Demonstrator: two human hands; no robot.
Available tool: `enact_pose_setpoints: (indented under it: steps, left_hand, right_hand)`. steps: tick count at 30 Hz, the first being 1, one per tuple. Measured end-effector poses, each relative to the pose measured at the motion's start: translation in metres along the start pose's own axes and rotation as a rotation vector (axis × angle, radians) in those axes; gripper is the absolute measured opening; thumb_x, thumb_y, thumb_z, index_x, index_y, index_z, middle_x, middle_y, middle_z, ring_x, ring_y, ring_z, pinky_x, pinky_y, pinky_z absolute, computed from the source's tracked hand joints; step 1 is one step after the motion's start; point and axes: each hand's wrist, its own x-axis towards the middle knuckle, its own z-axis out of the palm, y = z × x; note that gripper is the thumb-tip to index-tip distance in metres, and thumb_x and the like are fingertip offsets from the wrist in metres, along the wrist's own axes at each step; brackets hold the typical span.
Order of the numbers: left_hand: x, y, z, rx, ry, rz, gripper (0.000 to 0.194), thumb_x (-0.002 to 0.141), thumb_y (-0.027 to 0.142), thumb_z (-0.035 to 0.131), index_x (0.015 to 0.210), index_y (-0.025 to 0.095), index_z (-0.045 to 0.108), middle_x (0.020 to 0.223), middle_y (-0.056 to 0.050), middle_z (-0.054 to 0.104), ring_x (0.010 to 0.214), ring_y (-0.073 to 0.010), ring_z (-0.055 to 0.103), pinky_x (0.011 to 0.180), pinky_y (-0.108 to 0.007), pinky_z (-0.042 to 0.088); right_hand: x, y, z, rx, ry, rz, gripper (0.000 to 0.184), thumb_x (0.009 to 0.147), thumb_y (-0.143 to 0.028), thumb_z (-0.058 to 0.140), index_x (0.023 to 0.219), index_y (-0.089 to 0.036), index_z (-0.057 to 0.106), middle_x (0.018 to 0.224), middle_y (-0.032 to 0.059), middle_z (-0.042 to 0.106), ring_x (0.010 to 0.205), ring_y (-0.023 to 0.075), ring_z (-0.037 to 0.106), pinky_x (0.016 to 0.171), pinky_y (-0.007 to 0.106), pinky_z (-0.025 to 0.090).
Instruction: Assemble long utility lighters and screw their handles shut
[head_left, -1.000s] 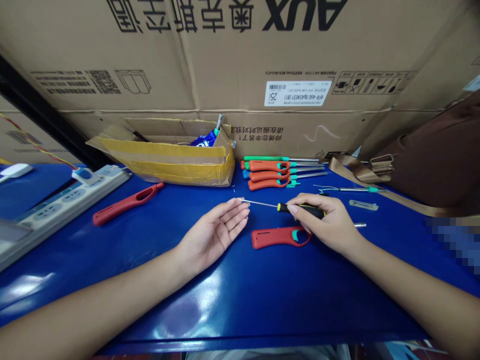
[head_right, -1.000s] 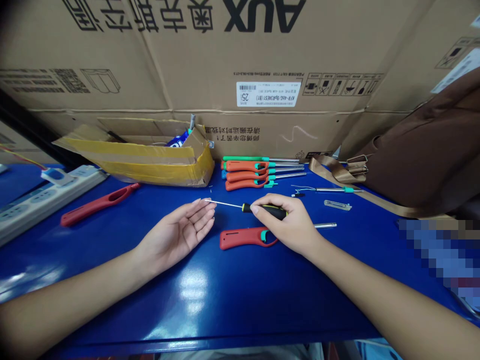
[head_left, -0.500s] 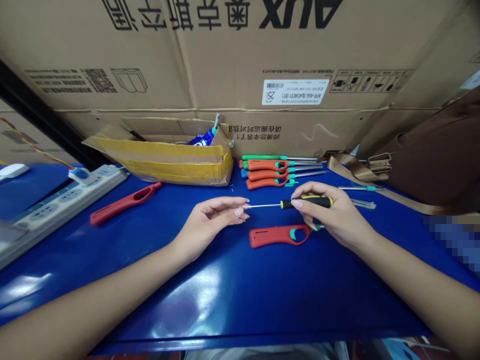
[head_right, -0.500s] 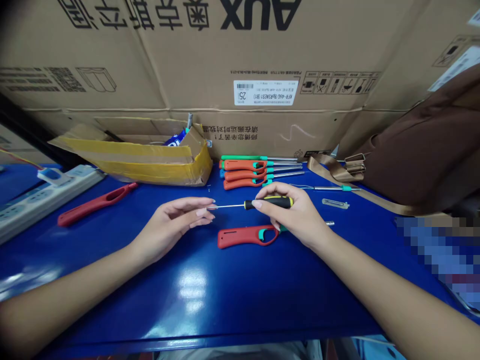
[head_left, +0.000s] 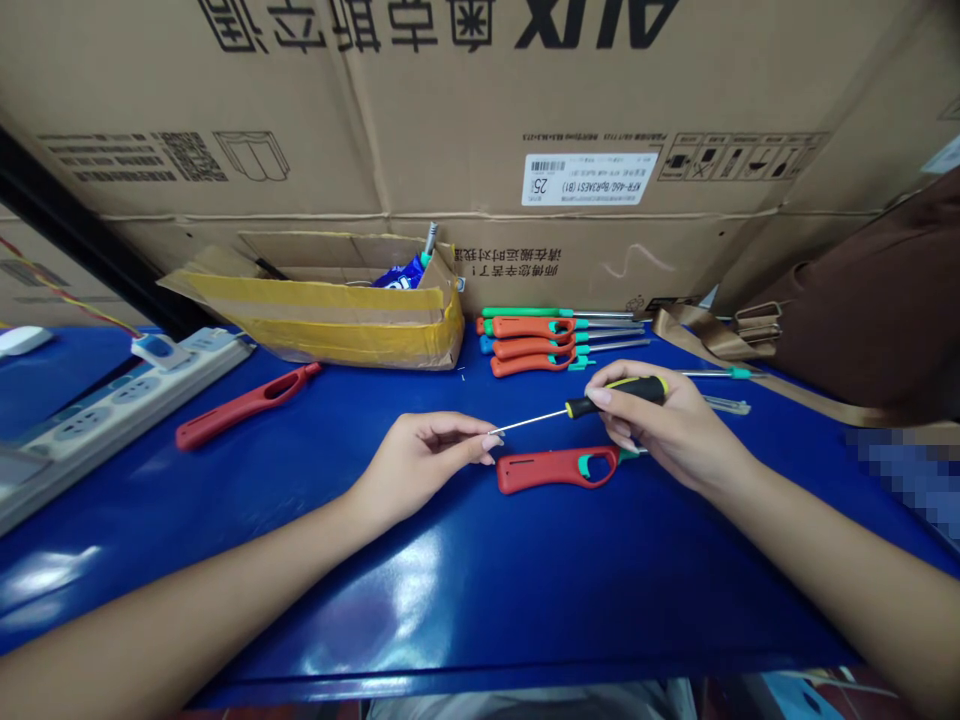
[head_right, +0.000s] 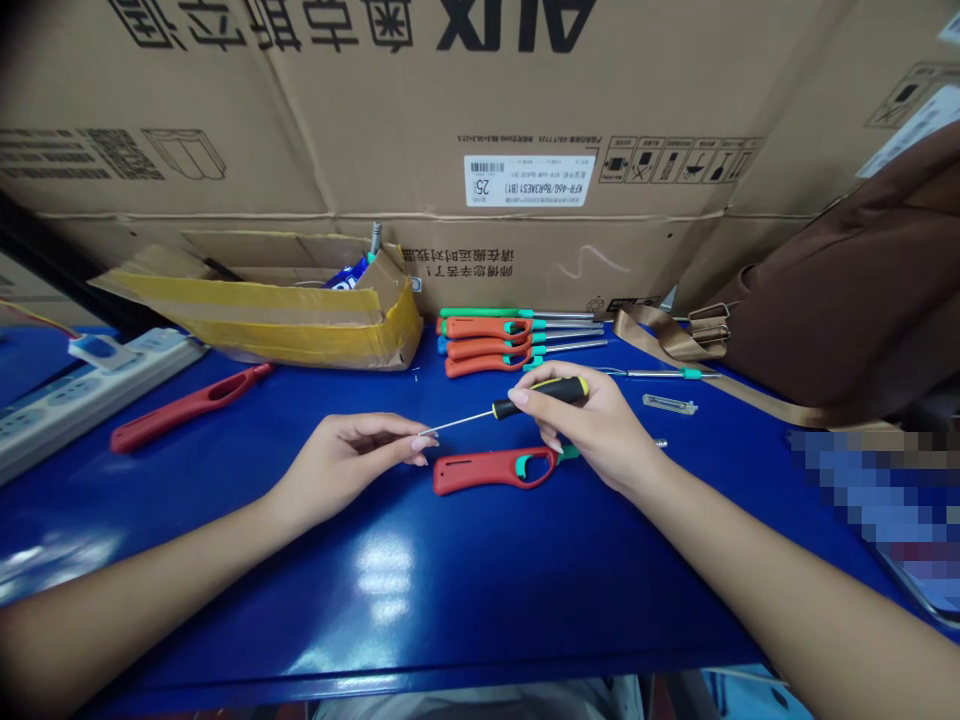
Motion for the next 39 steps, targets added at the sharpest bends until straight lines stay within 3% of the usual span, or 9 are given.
enact_pose_setpoints:
  steps: [9, 13, 16, 19, 22, 26, 30, 34, 39]
  left_hand:
    - [-0.002, 0.000, 0.001, 0.210, -0.076, 0.154, 0.006, 0.083, 0.016, 0.078, 0.083, 0.019, 0.084, 0.077, -0.006, 0.078, 0.068, -0.0155, 0.069, 0.067, -0.021, 0.053]
    - [-0.004, 0.000, 0.001, 0.256, -0.071, 0.173, 0.006, 0.082, 0.017, 0.079, 0.080, 0.019, 0.084, 0.077, -0.007, 0.077, 0.068, -0.0157, 0.068, 0.067, -0.021, 0.050]
    - [-0.005, 0.001, 0.002, 0.262, -0.074, 0.190, 0.005, 0.080, 0.018, 0.081, 0.080, 0.021, 0.084, 0.079, -0.007, 0.077, 0.069, -0.0163, 0.066, 0.066, -0.021, 0.047]
    - [-0.007, 0.001, 0.004, 0.313, -0.097, 0.244, 0.007, 0.080, 0.018, 0.081, 0.083, 0.023, 0.085, 0.083, -0.007, 0.077, 0.070, -0.0167, 0.065, 0.065, -0.022, 0.047]
    - [-0.009, 0.001, 0.004, 0.377, -0.127, 0.289, 0.010, 0.083, 0.018, 0.078, 0.087, 0.023, 0.085, 0.087, -0.009, 0.077, 0.071, -0.0167, 0.067, 0.069, -0.023, 0.049]
    - [-0.011, 0.000, 0.004, 0.450, -0.141, 0.337, 0.011, 0.086, 0.019, 0.075, 0.089, 0.023, 0.085, 0.089, -0.008, 0.078, 0.074, -0.0169, 0.069, 0.071, -0.024, 0.051]
    - [-0.012, -0.001, 0.004, 0.452, -0.141, 0.347, 0.011, 0.086, 0.020, 0.075, 0.089, 0.025, 0.084, 0.093, -0.007, 0.078, 0.077, -0.0179, 0.071, 0.071, -0.025, 0.052]
    - [-0.013, -0.001, 0.005, 0.411, -0.137, 0.350, 0.012, 0.085, 0.024, 0.077, 0.095, 0.026, 0.083, 0.101, -0.007, 0.078, 0.086, -0.0208, 0.071, 0.082, -0.029, 0.053]
    - [-0.011, -0.005, 0.003, 0.480, -0.148, 0.401, 0.032, 0.076, 0.030, 0.086, 0.107, 0.026, 0.079, 0.109, -0.006, 0.078, 0.101, -0.0254, 0.068, 0.100, -0.037, 0.045]
  right_hand:
    - [-0.002, -0.005, -0.001, -0.076, -0.036, -0.020, 0.028, 0.079, -0.041, 0.081, 0.083, -0.018, 0.065, 0.052, -0.0067, 0.048, 0.042, 0.0071, 0.042, 0.041, 0.021, 0.029]
    - [-0.004, -0.009, 0.000, -0.245, 0.019, -0.124, 0.029, 0.079, -0.041, 0.080, 0.091, -0.019, 0.064, 0.057, -0.0059, 0.052, 0.044, 0.0080, 0.045, 0.041, 0.022, 0.033]
    - [-0.007, -0.014, 0.002, -0.307, 0.041, -0.222, 0.032, 0.081, -0.042, 0.079, 0.097, -0.021, 0.060, 0.072, -0.0035, 0.060, 0.044, 0.0068, 0.049, 0.040, 0.022, 0.040]
    - [-0.011, -0.023, 0.008, -0.195, -0.059, -0.219, 0.036, 0.084, -0.045, 0.076, 0.100, -0.024, 0.052, 0.093, 0.0004, 0.066, 0.046, 0.0072, 0.056, 0.037, 0.022, 0.046]
    - [-0.015, -0.035, 0.018, -0.128, -0.141, -0.210, 0.040, 0.084, -0.043, 0.078, 0.102, -0.025, 0.047, 0.095, 0.0016, 0.068, 0.053, 0.0109, 0.063, 0.039, 0.022, 0.052]
    - [-0.016, -0.044, 0.030, -0.145, -0.181, -0.275, 0.037, 0.090, -0.040, 0.072, 0.116, -0.027, 0.050, 0.102, 0.0045, 0.068, 0.063, 0.0125, 0.065, 0.045, 0.023, 0.056]
    - [-0.016, -0.048, 0.039, -0.233, -0.181, -0.349, 0.046, 0.091, -0.037, 0.071, 0.132, -0.033, 0.052, 0.110, 0.0056, 0.068, 0.068, 0.0134, 0.068, 0.049, 0.024, 0.056]
    - [-0.015, -0.052, 0.047, -0.334, -0.185, -0.416, 0.047, 0.088, -0.035, 0.075, 0.131, -0.033, 0.058, 0.113, 0.0057, 0.068, 0.074, 0.0154, 0.071, 0.053, 0.024, 0.057]
    - [-0.010, -0.051, 0.050, -0.397, -0.145, -0.467, 0.044, 0.089, -0.032, 0.073, 0.130, -0.029, 0.057, 0.110, 0.0062, 0.069, 0.076, 0.0165, 0.072, 0.048, 0.021, 0.054]
